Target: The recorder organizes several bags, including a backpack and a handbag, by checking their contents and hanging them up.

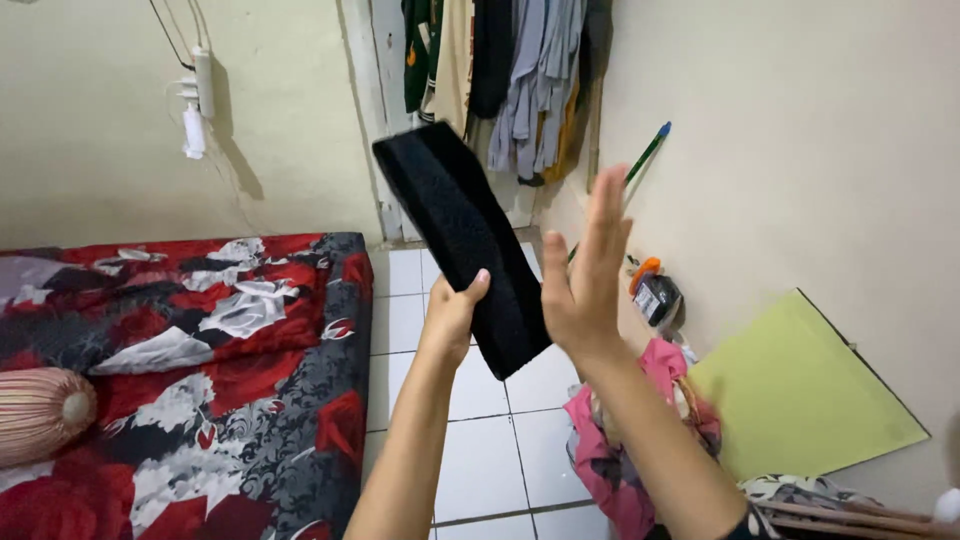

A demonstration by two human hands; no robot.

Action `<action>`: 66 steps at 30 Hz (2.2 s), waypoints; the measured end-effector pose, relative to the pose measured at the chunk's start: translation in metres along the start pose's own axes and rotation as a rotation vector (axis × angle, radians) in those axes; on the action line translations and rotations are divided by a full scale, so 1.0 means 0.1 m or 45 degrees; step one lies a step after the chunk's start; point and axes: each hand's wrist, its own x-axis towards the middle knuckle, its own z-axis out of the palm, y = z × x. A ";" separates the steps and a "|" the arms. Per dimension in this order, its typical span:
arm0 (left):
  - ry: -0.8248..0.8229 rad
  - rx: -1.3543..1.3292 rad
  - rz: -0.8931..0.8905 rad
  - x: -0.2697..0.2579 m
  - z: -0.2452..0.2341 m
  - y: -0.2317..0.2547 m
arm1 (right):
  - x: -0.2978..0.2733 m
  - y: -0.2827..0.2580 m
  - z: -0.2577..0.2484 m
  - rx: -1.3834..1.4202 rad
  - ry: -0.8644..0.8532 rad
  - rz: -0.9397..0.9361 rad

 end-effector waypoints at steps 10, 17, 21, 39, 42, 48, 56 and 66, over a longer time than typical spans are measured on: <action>0.005 0.614 0.516 -0.10 0.04 0.19 | -0.27 0.80 0.60 0.573 -0.386 0.147; -0.167 1.386 0.480 -0.69 0.59 0.23 | -0.32 0.72 0.53 1.215 -0.389 0.711; -0.546 1.627 0.692 -0.89 0.66 0.39 | -0.42 0.84 0.40 1.702 -0.159 1.395; 0.203 2.122 0.906 0.39 0.56 0.77 | -0.53 0.91 0.19 1.129 -0.204 1.234; -0.121 1.733 1.392 0.01 0.63 0.62 | -0.52 0.82 0.24 1.114 -0.195 1.189; -0.311 2.045 0.568 0.33 -0.02 0.15 | -0.36 0.92 0.00 0.587 0.095 0.966; -0.357 1.496 1.299 -0.42 0.55 0.14 | -0.46 1.24 0.29 0.681 0.068 0.973; -0.163 1.628 0.878 -0.30 0.47 0.14 | -0.44 1.36 0.27 0.417 0.372 0.925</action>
